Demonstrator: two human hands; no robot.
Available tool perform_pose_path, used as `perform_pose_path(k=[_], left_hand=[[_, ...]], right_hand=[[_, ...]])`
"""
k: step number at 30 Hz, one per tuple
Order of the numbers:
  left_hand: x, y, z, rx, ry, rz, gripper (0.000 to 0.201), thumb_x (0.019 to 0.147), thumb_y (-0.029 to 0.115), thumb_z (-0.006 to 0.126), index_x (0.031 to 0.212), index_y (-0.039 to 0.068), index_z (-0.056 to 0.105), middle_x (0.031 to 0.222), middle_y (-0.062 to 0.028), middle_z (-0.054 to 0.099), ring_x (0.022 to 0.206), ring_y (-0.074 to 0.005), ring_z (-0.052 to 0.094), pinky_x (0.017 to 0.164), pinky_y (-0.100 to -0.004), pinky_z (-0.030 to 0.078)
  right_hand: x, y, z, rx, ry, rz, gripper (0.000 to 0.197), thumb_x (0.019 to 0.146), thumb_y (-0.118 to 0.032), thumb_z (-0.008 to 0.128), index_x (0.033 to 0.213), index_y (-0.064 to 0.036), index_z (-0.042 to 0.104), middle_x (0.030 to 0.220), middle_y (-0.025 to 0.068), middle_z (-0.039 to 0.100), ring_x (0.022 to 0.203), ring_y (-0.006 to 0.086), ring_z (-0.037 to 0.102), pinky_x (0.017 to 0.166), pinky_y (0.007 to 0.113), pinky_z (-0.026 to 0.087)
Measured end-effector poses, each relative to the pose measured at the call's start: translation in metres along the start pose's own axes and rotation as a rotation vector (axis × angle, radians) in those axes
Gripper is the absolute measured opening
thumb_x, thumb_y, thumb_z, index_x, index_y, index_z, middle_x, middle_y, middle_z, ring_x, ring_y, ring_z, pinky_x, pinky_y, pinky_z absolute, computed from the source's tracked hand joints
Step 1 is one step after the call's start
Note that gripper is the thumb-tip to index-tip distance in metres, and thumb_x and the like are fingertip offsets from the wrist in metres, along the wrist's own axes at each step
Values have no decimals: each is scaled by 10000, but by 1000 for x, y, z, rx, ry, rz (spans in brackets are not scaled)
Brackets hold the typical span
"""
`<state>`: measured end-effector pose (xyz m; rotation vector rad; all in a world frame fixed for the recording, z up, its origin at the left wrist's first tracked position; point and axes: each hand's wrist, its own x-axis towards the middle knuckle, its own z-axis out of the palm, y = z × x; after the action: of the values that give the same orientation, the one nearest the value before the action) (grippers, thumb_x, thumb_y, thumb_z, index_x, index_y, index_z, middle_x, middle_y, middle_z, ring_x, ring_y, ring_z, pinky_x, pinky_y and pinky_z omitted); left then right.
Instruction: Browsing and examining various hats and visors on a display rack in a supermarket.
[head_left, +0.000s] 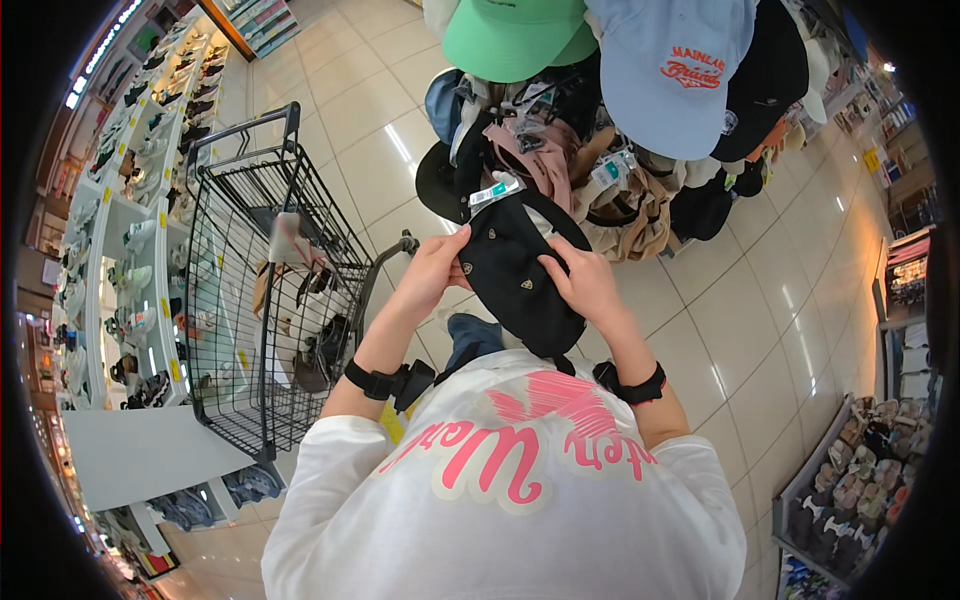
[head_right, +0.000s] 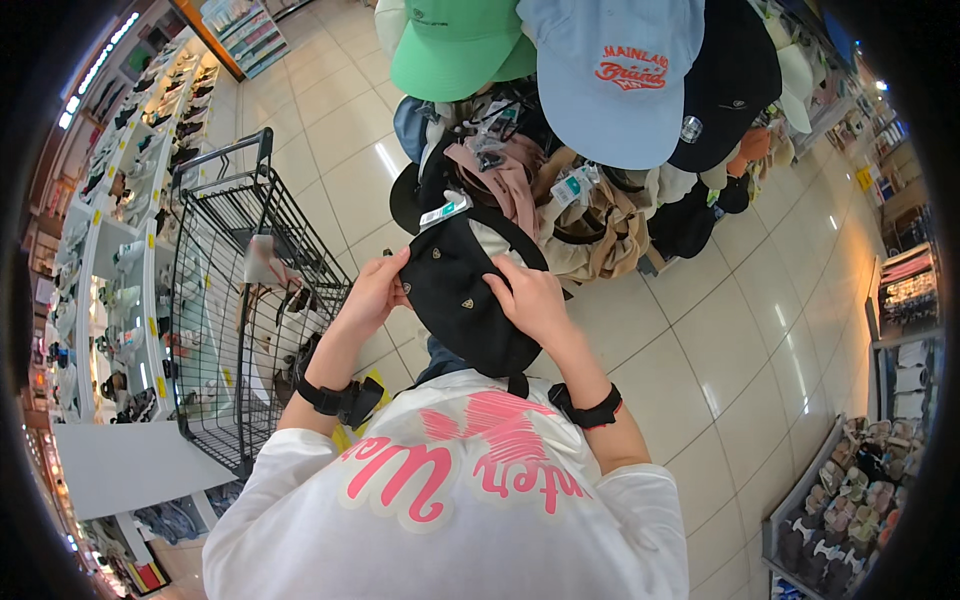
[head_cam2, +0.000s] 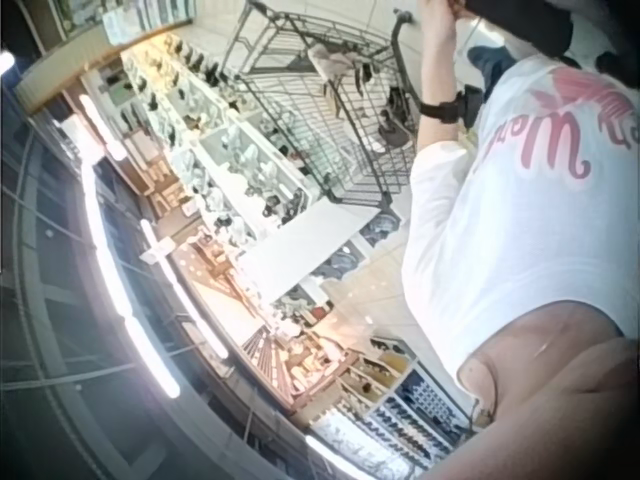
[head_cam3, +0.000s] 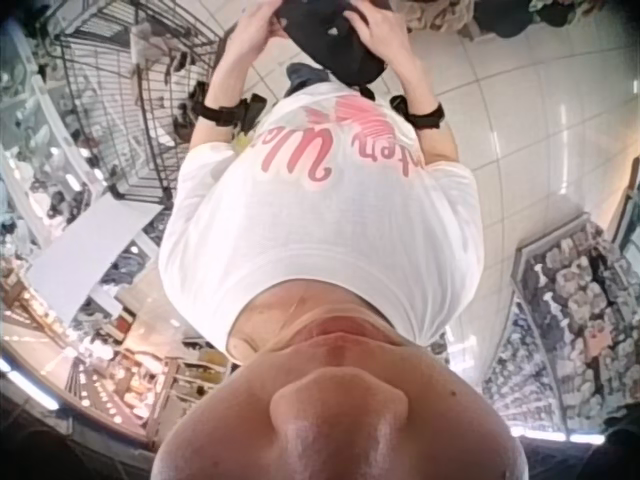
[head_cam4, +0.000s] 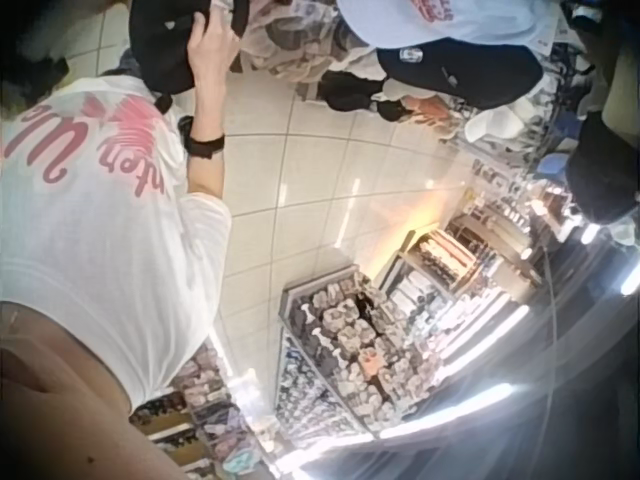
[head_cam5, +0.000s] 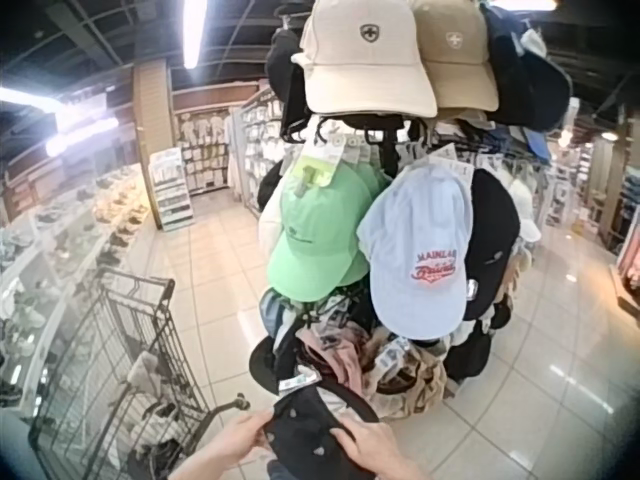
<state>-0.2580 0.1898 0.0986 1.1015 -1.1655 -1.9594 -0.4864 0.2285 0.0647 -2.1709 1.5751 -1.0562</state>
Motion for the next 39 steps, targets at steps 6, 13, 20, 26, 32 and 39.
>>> perform_pose_path(k=[6, 13, 20, 26, 32, 39], left_hand=[[-14, -18, 8, -53, -20, 82, 345, 891, 302, 471, 864, -21, 591, 794, -50, 632, 723, -99, 597, 675, -237, 471], [-29, -9, 3, 463, -283, 131, 228, 854, 202, 551, 888, -15, 613, 769, -6, 612, 671, -52, 551, 603, -181, 438], [-26, 32, 18, 37, -142, 426, 583, 887, 439, 376, 1208, -48, 395, 983, -126, 572, 799, -153, 594, 710, -260, 473], [-19, 36, 23, 67, -114, 280, 121, 831, 101, 562, 820, -19, 559, 792, -66, 614, 733, -121, 606, 625, -216, 483], [-24, 30, 42, 72, -211, 213, 82, 803, 31, 585, 845, -21, 538, 782, -81, 608, 705, -122, 613, 650, -223, 506], [-22, 28, 44, 88, -196, 199, 86, 793, 30, 592, 833, 2, 521, 771, -63, 595, 675, -115, 602, 639, -221, 492]], right_hand=[[-1, 5, -9, 87, 162, 62, 191, 787, -176, 592, 929, -50, 573, 747, 147, 607, 657, 322, 583, 558, 375, 451], [-13, -2, -35, 372, 279, -83, 154, 714, -23, 620, 845, 28, 558, 785, 141, 566, 751, 300, 543, 686, 327, 434], [-20, -2, -76, 388, 45, -206, 165, 707, -15, 613, 868, -3, 577, 843, 85, 549, 857, 265, 512, 869, 393, 385], [-23, 2, -85, 297, -45, -149, 165, 706, -24, 610, 869, -32, 589, 845, 64, 555, 914, 248, 490, 946, 426, 326], [-29, 1, -86, 332, -30, -110, 159, 712, -26, 603, 870, -33, 593, 852, 71, 557, 928, 244, 488, 945, 418, 328], [-32, -2, -79, 345, -29, -86, 163, 720, -28, 603, 883, -31, 599, 883, 79, 570, 923, 240, 504, 935, 401, 340]])
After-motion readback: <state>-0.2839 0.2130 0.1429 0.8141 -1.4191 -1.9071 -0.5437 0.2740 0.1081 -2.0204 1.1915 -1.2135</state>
